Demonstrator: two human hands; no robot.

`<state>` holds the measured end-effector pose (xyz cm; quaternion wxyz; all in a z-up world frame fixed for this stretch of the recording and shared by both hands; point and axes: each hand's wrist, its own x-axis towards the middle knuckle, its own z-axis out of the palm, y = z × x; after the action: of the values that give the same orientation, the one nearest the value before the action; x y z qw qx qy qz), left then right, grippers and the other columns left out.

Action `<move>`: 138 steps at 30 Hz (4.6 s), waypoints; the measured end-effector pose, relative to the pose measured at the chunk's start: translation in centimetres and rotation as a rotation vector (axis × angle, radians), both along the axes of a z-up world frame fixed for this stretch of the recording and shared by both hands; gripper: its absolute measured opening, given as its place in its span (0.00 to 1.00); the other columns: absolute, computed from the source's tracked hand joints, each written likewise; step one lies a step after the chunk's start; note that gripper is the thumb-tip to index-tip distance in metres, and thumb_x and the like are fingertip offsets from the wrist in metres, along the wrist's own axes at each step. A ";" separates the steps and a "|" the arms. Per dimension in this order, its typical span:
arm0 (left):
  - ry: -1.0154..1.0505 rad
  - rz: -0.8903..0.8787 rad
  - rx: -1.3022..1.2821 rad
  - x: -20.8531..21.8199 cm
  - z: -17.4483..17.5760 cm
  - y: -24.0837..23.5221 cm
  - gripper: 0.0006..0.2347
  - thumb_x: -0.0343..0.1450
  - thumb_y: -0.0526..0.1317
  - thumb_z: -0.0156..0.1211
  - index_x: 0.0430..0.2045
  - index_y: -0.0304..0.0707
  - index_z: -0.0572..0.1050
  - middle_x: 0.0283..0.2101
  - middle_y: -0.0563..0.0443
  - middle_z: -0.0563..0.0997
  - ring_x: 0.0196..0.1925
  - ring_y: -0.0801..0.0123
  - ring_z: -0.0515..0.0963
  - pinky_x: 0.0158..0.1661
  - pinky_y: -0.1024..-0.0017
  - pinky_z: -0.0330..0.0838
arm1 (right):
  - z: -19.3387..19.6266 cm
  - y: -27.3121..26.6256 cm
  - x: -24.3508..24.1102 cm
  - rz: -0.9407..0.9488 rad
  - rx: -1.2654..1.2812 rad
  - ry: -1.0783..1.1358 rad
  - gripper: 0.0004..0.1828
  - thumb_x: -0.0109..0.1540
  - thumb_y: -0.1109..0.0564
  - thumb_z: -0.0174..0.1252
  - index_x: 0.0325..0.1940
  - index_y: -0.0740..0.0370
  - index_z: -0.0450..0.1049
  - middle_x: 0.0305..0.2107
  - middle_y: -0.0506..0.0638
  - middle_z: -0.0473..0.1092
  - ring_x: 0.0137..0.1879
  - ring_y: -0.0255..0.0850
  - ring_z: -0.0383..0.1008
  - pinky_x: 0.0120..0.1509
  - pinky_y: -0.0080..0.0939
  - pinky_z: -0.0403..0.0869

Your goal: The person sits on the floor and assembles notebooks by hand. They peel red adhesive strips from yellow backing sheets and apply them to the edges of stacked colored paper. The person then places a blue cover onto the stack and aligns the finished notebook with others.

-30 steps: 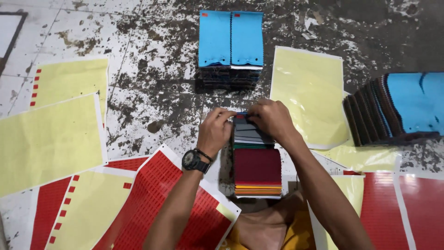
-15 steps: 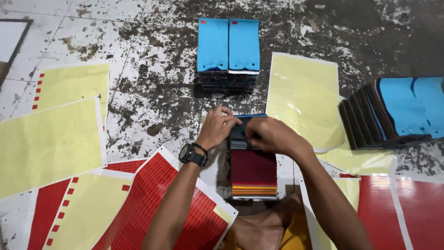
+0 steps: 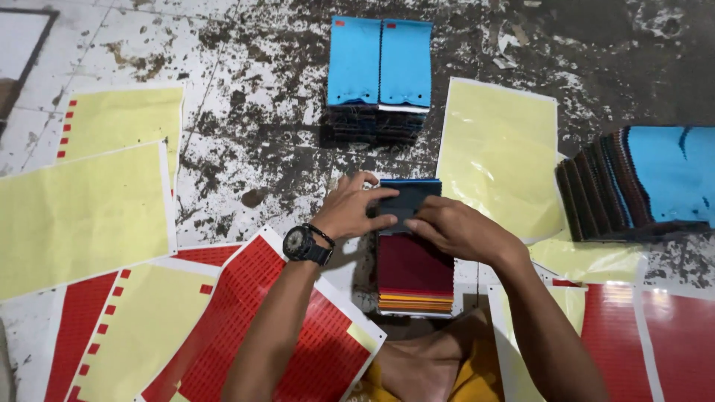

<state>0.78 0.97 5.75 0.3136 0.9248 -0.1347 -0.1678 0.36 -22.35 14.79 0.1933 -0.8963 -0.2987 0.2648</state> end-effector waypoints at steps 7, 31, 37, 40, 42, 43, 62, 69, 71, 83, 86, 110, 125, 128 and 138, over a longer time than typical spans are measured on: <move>-0.086 0.028 0.087 -0.9 -0.3 -0.6 0.25 0.68 0.66 0.55 0.60 0.71 0.73 0.61 0.50 0.66 0.60 0.39 0.67 0.55 0.37 0.66 | -1.0 0.0 -1.9 0.061 -0.043 -0.042 0.30 0.73 0.40 0.36 0.46 0.63 0.79 0.49 0.60 0.73 0.61 0.64 0.71 0.63 0.58 0.74; -0.558 0.657 -0.251 -21.0 -0.9 1.0 0.10 0.73 0.34 0.50 0.44 0.37 0.76 0.45 0.48 0.83 0.46 0.65 0.78 0.51 0.65 0.72 | -7.7 5.9 -21.2 -0.058 0.685 -0.121 0.13 0.66 0.64 0.53 0.56 0.68 0.71 0.47 0.61 0.73 0.53 0.52 0.76 0.58 0.47 0.74; -0.605 0.501 -0.072 -26.7 -3.5 -1.9 0.08 0.74 0.36 0.53 0.43 0.35 0.77 0.44 0.47 0.81 0.48 0.57 0.78 0.50 0.59 0.70 | -16.1 5.6 -21.7 -0.361 0.410 -0.158 0.23 0.68 0.48 0.53 0.63 0.64 0.71 0.54 0.59 0.71 0.60 0.53 0.69 0.66 0.48 0.66; -0.680 0.493 -0.058 -26.7 -3.5 -2.1 0.07 0.72 0.32 0.55 0.41 0.32 0.76 0.45 0.44 0.79 0.49 0.54 0.78 0.53 0.57 0.73 | -16.7 5.9 -21.1 -0.353 0.403 -0.037 0.26 0.68 0.45 0.53 0.61 0.67 0.73 0.53 0.61 0.73 0.60 0.55 0.71 0.65 0.49 0.67; -0.645 0.497 -0.033 -26.9 -4.1 -2.1 0.08 0.71 0.32 0.56 0.42 0.30 0.76 0.46 0.42 0.78 0.50 0.53 0.77 0.55 0.56 0.72 | -17.0 6.0 -21.0 -0.350 0.409 -0.031 0.24 0.67 0.46 0.56 0.60 0.65 0.75 0.51 0.62 0.73 0.59 0.55 0.72 0.63 0.49 0.68; -0.646 0.493 -0.034 -27.0 -4.4 -1.9 0.08 0.71 0.32 0.56 0.42 0.30 0.76 0.46 0.42 0.78 0.50 0.53 0.77 0.55 0.56 0.72 | -17.2 6.0 -20.6 -0.354 0.409 -0.033 0.24 0.67 0.46 0.56 0.60 0.65 0.75 0.51 0.62 0.73 0.59 0.55 0.72 0.63 0.49 0.68; -0.672 0.497 0.083 -27.3 -4.1 -2.1 0.11 0.68 0.31 0.59 0.44 0.34 0.78 0.49 0.42 0.77 0.52 0.51 0.76 0.50 0.58 0.76 | -16.5 6.0 -19.3 -0.510 0.440 0.256 0.23 0.64 0.42 0.56 0.57 0.58 0.77 0.48 0.51 0.73 0.49 0.42 0.69 0.54 0.39 0.66; -0.669 0.491 0.115 -27.5 -4.2 -2.0 0.12 0.69 0.33 0.56 0.45 0.37 0.77 0.49 0.42 0.76 0.51 0.52 0.76 0.48 0.56 0.75 | -12.7 6.8 -18.8 -1.006 0.555 0.718 0.10 0.66 0.47 0.61 0.34 0.52 0.73 0.22 0.41 0.60 0.30 0.30 0.53 0.36 0.31 0.54; -0.675 0.495 0.114 -27.5 -4.2 -2.1 0.12 0.69 0.33 0.56 0.45 0.37 0.77 0.49 0.42 0.76 0.51 0.52 0.76 0.48 0.57 0.75 | -13.7 6.6 -18.2 -1.046 0.511 0.813 0.14 0.65 0.46 0.62 0.30 0.52 0.70 0.18 0.41 0.55 0.25 0.30 0.49 0.31 0.34 0.51; -0.635 0.517 0.108 -27.3 -4.2 -2.2 0.13 0.69 0.34 0.59 0.47 0.39 0.77 0.50 0.44 0.76 0.52 0.52 0.76 0.49 0.55 0.75 | -16.4 5.4 -19.5 -0.609 0.405 0.097 0.23 0.65 0.39 0.53 0.54 0.57 0.75 0.28 0.48 0.74 0.36 0.38 0.73 0.41 0.40 0.68; -0.629 0.520 0.095 -27.4 -4.0 -2.3 0.12 0.69 0.34 0.58 0.47 0.37 0.78 0.51 0.43 0.75 0.52 0.52 0.76 0.49 0.55 0.75 | -17.3 5.5 -20.7 -0.432 0.507 -0.176 0.20 0.65 0.48 0.59 0.54 0.63 0.78 0.31 0.53 0.72 0.35 0.45 0.71 0.42 0.45 0.68; -0.359 0.837 -0.401 -27.4 -4.9 -3.0 0.07 0.71 0.42 0.60 0.31 0.39 0.80 0.53 0.48 0.75 0.61 0.52 0.72 0.61 0.52 0.68 | -14.1 6.8 -21.8 -0.662 0.837 0.253 0.13 0.62 0.58 0.61 0.51 0.58 0.79 0.48 0.52 0.68 0.57 0.41 0.69 0.61 0.40 0.73; -0.445 0.847 -0.550 -27.4 -4.2 -2.8 0.07 0.70 0.37 0.63 0.39 0.40 0.76 0.45 0.49 0.81 0.48 0.60 0.79 0.51 0.62 0.76 | -14.3 6.5 -21.1 -0.614 0.893 0.297 0.06 0.62 0.62 0.60 0.42 0.59 0.80 0.38 0.48 0.74 0.43 0.36 0.72 0.47 0.34 0.69; -0.345 0.926 -0.528 -27.3 -4.0 -3.2 0.06 0.68 0.38 0.66 0.35 0.43 0.78 0.40 0.55 0.83 0.44 0.64 0.80 0.59 0.57 0.65 | -14.1 6.7 -21.1 -0.556 0.943 0.333 0.11 0.59 0.67 0.62 0.44 0.60 0.79 0.40 0.49 0.73 0.43 0.37 0.71 0.47 0.35 0.69; -0.375 0.992 -0.663 -27.1 -4.0 -3.5 0.10 0.69 0.31 0.64 0.43 0.36 0.74 0.43 0.47 0.82 0.43 0.66 0.84 0.46 0.74 0.82 | -16.6 8.6 -20.2 -0.632 0.394 0.146 0.17 0.62 0.46 0.65 0.49 0.58 0.82 0.32 0.47 0.76 0.31 0.37 0.70 0.36 0.38 0.67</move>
<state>-26.31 -2.58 1.78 0.5958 0.7444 0.2129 0.2134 -19.80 -13.79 -1.83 0.4548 -0.8687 -0.0384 0.1927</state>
